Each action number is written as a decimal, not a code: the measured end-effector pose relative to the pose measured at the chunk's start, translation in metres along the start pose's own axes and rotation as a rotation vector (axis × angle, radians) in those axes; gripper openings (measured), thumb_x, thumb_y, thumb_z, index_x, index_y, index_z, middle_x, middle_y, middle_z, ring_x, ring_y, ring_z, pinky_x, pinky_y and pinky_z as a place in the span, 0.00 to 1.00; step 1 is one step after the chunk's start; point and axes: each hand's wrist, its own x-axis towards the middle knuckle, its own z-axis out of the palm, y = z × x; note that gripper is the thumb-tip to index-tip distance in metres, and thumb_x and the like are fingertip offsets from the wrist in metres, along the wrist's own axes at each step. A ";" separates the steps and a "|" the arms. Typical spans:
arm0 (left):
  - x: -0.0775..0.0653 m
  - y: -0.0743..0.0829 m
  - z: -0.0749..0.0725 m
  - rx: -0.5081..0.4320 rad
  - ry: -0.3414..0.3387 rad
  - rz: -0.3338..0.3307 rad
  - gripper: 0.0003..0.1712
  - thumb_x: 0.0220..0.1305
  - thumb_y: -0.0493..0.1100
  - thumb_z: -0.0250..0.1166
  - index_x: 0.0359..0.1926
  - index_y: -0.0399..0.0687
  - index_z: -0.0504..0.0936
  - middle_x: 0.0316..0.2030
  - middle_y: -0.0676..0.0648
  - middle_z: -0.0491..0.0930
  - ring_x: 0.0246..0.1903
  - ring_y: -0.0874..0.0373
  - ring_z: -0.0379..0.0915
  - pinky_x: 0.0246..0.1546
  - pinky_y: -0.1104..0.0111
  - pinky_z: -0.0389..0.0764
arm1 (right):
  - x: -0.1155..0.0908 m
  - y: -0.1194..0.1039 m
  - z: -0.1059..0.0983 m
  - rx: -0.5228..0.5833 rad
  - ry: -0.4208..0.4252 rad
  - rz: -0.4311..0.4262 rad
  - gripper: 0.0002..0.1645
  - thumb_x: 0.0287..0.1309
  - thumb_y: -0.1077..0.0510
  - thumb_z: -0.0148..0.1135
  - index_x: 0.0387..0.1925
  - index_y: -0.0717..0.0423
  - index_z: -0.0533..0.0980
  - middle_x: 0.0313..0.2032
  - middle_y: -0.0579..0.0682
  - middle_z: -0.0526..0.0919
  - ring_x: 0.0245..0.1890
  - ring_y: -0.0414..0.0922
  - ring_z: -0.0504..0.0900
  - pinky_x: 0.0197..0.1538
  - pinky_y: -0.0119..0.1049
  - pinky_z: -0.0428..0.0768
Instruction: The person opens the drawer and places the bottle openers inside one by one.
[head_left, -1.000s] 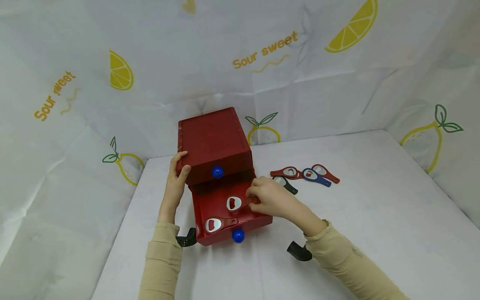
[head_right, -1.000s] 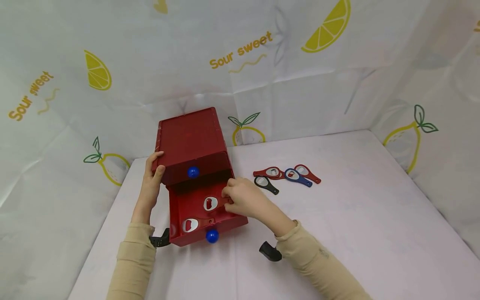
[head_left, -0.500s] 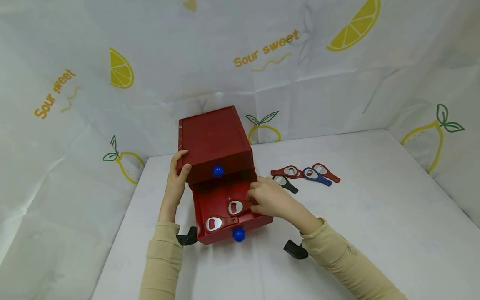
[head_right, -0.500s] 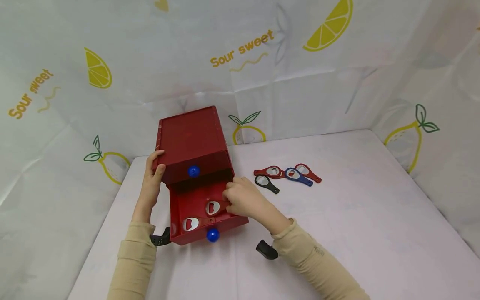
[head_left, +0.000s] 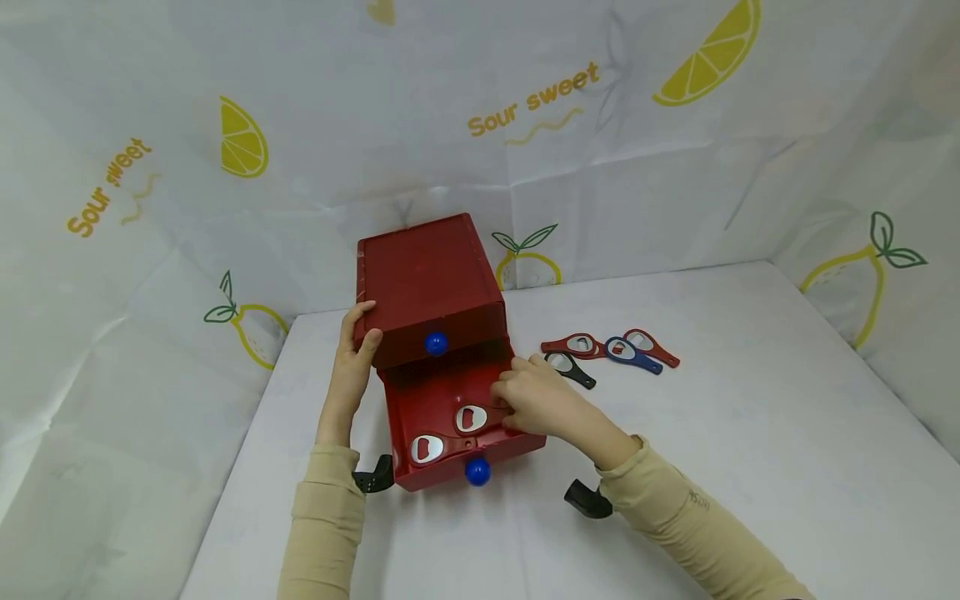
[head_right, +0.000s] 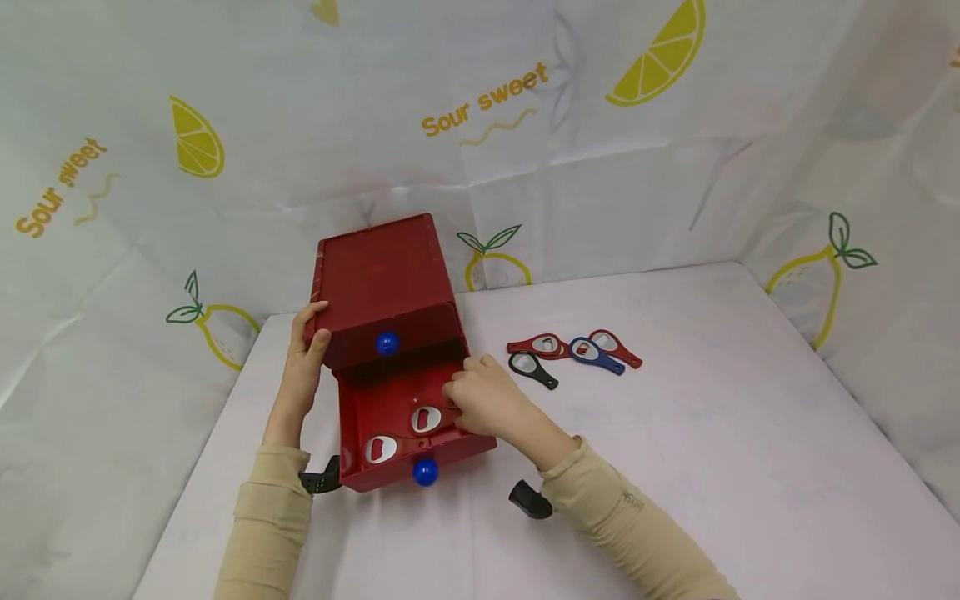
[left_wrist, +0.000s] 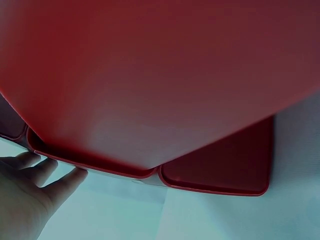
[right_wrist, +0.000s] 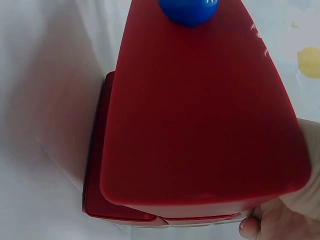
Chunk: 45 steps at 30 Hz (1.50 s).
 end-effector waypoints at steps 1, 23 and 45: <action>0.000 0.000 0.000 0.002 -0.001 0.002 0.29 0.69 0.51 0.50 0.66 0.50 0.54 0.67 0.43 0.51 0.60 0.50 0.53 0.58 0.60 0.58 | 0.000 0.000 0.000 0.001 0.002 0.002 0.11 0.42 0.50 0.73 0.30 0.47 0.81 0.27 0.42 0.81 0.34 0.42 0.70 0.37 0.35 0.63; -0.002 -0.002 -0.001 0.024 0.005 -0.004 0.27 0.70 0.50 0.49 0.66 0.52 0.55 0.68 0.44 0.50 0.62 0.47 0.53 0.59 0.56 0.57 | -0.009 0.005 0.009 0.142 0.229 -0.008 0.11 0.50 0.49 0.68 0.36 0.45 0.82 0.32 0.42 0.80 0.36 0.41 0.72 0.41 0.35 0.65; -0.002 0.000 0.001 0.026 0.014 0.009 0.28 0.69 0.50 0.50 0.65 0.49 0.55 0.69 0.43 0.49 0.63 0.46 0.52 0.61 0.55 0.56 | -0.035 0.067 0.041 0.251 0.544 0.342 0.17 0.48 0.54 0.69 0.41 0.57 0.80 0.35 0.54 0.82 0.32 0.49 0.76 0.35 0.42 0.69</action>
